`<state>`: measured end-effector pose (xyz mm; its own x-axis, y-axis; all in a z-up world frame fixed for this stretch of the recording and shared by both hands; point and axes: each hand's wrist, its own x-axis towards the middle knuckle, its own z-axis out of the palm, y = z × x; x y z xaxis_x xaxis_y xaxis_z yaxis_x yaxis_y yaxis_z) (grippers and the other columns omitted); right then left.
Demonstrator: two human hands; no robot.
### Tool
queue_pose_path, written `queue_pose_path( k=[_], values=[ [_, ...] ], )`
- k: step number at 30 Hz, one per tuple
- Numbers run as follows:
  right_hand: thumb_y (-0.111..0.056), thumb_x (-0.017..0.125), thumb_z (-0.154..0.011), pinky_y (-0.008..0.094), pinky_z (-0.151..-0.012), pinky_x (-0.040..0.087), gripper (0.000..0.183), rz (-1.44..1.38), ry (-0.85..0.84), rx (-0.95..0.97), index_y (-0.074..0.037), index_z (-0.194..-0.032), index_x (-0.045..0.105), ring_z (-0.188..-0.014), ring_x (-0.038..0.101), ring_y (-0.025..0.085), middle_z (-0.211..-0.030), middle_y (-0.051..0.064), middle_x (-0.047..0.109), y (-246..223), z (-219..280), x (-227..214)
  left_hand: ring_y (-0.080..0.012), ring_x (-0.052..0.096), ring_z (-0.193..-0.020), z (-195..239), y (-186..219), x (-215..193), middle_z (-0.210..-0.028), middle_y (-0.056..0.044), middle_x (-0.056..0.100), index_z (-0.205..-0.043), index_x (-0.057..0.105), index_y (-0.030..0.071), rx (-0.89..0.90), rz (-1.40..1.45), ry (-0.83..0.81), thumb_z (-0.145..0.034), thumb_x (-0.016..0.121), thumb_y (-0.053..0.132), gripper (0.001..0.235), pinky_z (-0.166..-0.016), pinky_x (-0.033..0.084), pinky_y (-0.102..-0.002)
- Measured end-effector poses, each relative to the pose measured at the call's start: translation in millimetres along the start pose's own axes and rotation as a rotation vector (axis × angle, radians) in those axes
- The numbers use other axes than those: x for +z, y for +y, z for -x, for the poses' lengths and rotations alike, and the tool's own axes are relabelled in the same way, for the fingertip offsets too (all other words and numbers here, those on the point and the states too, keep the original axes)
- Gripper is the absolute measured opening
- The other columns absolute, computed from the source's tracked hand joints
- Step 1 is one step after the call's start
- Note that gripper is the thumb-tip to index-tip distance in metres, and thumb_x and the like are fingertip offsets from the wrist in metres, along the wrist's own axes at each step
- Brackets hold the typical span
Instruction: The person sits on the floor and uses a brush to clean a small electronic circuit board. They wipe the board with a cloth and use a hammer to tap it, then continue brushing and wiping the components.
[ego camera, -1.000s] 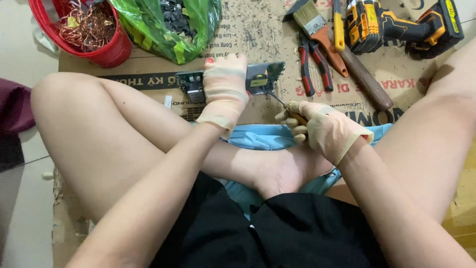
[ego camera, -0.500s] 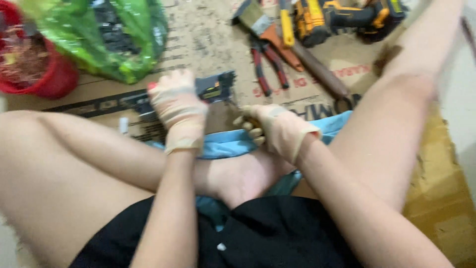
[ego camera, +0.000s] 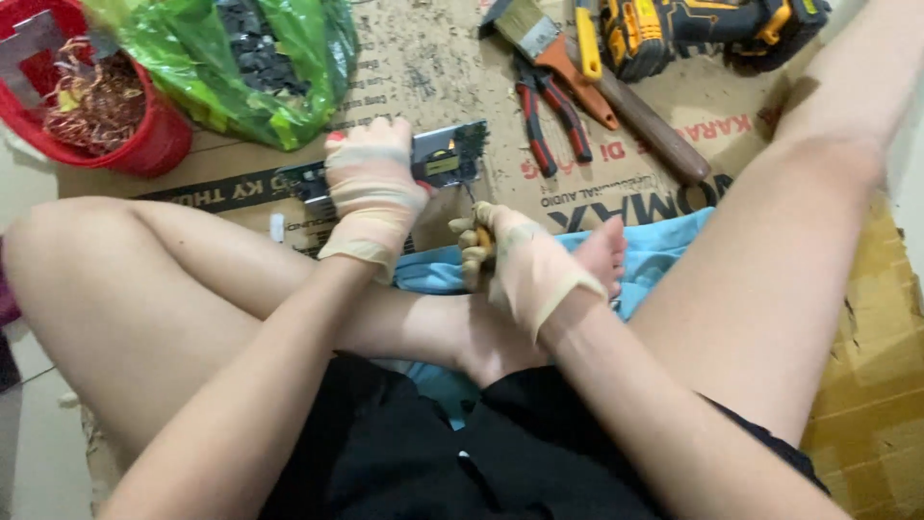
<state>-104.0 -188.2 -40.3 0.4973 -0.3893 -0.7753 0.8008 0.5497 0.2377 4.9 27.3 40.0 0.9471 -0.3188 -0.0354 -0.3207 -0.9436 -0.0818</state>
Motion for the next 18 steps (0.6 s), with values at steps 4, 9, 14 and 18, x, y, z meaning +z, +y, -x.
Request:
queue_pose_path(
  k=[4,9,14,18],
  values=[
    [-0.025,0.063,-0.095,0.025,-0.047,0.043,0.020,1.694,0.036,0.438,-0.011,-0.104,0.053,-0.060,0.054,0.020,-0.079,0.010,0.061,52,170,-11,-0.0300,0.063,-0.109,5,-3,-3,-0.111,-0.003,0.064,-0.121,0.056,0.019,-0.020,0.037,-0.042,-0.066,0.073,0.035,0.060,-0.091,0.042,-0.056],
    [-0.027,0.041,-0.103,0.021,-0.090,0.042,0.045,2.128,0.238,0.856,0.003,-0.128,0.063,-0.102,0.049,0.008,-0.104,0.013,0.059,53,204,21,-0.0311,0.062,-0.108,-2,0,5,-0.109,-0.004,0.063,-0.121,0.054,0.018,-0.007,0.045,-0.032,-0.065,0.070,0.032,0.060,-0.092,0.041,-0.057],
    [-0.059,0.062,-0.093,0.045,-0.058,0.062,0.031,2.055,-0.106,0.015,-0.030,-0.100,0.065,-0.082,0.077,0.028,-0.094,0.008,0.077,13,87,21,-0.0310,0.060,-0.117,3,2,-1,-0.118,-0.004,0.063,-0.128,0.053,0.018,-0.022,0.024,-0.081,-0.066,0.076,0.031,0.067,-0.094,0.040,-0.059],
    [-0.024,0.074,-0.073,0.028,-0.080,0.050,0.081,1.954,-0.006,-0.250,-0.001,-0.138,0.031,-0.091,0.060,0.019,-0.104,0.016,0.061,36,187,4,-0.0287,0.064,-0.083,10,-1,14,-0.096,-0.009,0.065,-0.105,0.064,0.016,0.032,-0.049,0.228,-0.057,0.087,0.053,0.065,-0.085,0.044,-0.046]
  ],
)
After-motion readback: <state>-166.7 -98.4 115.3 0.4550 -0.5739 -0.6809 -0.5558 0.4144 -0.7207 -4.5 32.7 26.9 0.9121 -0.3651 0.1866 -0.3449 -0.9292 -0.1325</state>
